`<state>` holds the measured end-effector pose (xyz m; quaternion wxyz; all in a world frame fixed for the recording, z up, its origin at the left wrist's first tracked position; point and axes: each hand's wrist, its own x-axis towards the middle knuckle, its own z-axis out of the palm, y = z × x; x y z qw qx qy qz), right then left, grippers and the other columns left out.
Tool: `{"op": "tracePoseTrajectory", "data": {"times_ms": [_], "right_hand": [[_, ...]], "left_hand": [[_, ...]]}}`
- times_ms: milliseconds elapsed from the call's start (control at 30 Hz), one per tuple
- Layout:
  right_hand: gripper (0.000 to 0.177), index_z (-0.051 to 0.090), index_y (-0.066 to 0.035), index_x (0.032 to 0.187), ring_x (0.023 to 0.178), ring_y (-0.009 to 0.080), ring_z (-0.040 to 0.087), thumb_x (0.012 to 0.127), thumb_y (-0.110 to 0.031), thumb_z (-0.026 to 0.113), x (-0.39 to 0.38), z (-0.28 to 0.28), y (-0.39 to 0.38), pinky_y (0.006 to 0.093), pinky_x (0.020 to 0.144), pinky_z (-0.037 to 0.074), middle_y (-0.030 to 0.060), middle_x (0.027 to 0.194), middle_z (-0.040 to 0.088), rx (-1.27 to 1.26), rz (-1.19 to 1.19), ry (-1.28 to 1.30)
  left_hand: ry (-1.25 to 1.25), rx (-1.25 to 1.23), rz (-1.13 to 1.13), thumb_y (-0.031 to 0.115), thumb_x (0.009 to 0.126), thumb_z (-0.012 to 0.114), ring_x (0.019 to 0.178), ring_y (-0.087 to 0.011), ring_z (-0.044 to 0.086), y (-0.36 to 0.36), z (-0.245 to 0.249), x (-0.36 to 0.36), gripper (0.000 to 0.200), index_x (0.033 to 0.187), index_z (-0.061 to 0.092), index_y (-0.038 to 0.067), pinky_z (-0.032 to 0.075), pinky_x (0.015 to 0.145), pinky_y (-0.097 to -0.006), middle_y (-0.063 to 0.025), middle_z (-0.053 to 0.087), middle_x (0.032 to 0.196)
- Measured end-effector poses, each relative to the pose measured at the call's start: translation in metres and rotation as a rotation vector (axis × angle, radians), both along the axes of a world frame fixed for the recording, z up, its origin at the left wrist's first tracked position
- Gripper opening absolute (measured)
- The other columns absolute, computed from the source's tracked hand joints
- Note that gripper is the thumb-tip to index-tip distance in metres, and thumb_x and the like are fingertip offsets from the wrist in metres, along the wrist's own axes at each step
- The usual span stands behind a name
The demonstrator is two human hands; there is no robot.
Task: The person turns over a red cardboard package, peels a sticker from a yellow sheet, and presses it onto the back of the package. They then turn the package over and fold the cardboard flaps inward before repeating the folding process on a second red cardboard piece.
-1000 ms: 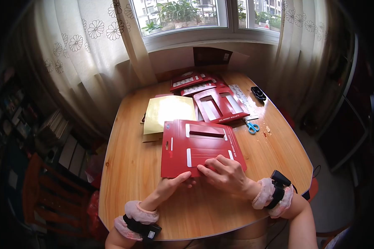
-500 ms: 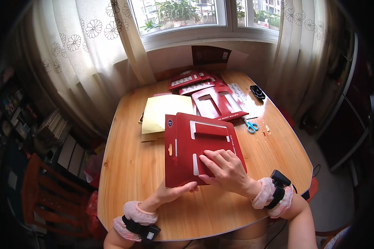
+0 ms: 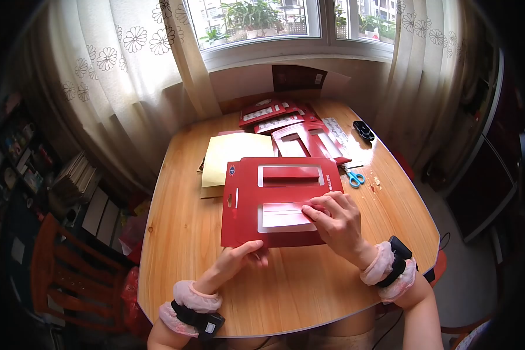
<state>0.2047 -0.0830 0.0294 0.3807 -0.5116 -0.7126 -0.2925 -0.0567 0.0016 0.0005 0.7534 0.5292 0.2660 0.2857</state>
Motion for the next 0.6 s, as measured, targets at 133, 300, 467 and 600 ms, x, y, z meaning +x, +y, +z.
{"op": "tracePoseTrajectory", "data": {"times_ms": [133,300,467,600], "right_hand": [[0.022,0.075,-0.012,0.092,0.088,0.0207,0.062,0.071,-0.007,0.070,0.005,0.001,0.000,0.0344,0.072,0.050,0.0022,0.092,0.065,0.000,-0.032,-0.003],[0.020,0.074,-0.011,0.089,0.085,0.0207,0.062,0.070,-0.006,0.069,0.012,-0.008,0.005,0.0333,0.068,0.051,0.0022,0.089,0.064,-0.050,-0.007,-0.015],[0.019,0.073,-0.010,0.087,0.080,0.0220,0.061,0.069,-0.005,0.074,0.006,-0.009,0.005,0.0339,0.066,0.053,0.0031,0.085,0.064,-0.098,0.101,0.021],[0.010,0.068,-0.009,0.081,0.077,0.0217,0.059,0.072,-0.007,0.070,0.001,-0.014,0.002,0.0328,0.066,0.052,0.0035,0.082,0.059,-0.228,0.222,-0.083]], "left_hand": [[0.137,-0.192,-1.034,0.043,0.096,0.058,0.081,-0.0180,0.071,-0.001,0.019,-0.012,0.059,0.127,0.058,-0.008,0.054,0.067,-0.0253,-0.0129,0.070,0.101],[0.035,-0.110,-0.986,0.042,0.086,0.074,0.077,-0.0172,0.072,-0.001,0.039,-0.022,0.073,0.136,0.053,-0.007,0.055,0.060,-0.0226,-0.0128,0.070,0.096],[0.101,0.381,-0.113,0.013,0.097,0.064,0.076,-0.0102,0.070,0.021,0.022,-0.015,0.025,0.121,0.065,0.004,0.051,0.058,-0.0196,-0.0056,0.071,0.091],[0.295,0.743,-0.038,0.018,0.088,0.076,0.080,-0.0082,0.065,0.019,0.014,-0.009,0.021,0.105,0.071,0.007,0.050,0.064,-0.0230,-0.0013,0.070,0.093]]}}
